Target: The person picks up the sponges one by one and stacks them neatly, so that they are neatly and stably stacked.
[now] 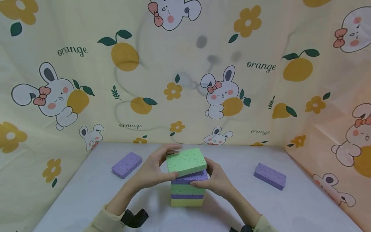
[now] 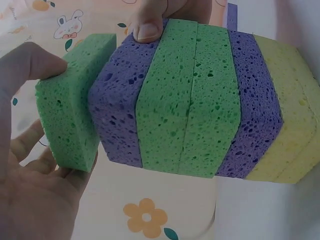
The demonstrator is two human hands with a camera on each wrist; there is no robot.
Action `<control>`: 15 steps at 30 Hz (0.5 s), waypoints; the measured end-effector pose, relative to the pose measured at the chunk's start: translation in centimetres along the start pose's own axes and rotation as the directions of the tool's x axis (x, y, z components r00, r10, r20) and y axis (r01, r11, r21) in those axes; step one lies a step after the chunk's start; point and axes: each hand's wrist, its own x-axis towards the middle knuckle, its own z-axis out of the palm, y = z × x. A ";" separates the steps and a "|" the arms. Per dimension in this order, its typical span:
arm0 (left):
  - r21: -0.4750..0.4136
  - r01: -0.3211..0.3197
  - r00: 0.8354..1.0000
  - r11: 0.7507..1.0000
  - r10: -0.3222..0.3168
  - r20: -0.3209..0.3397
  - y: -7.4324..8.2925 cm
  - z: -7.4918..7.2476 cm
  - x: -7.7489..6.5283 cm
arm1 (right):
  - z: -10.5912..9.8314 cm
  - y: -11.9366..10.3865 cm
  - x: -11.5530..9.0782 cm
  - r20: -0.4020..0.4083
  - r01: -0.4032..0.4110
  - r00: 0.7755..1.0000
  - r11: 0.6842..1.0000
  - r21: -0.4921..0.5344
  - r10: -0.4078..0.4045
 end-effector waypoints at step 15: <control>-0.101 0.023 0.995 0.995 -0.014 0.096 -1.3 0.2 0.3 | 0.1 -0.1 0.0 -0.014 0.021 1.000 0.999 0.035 -0.021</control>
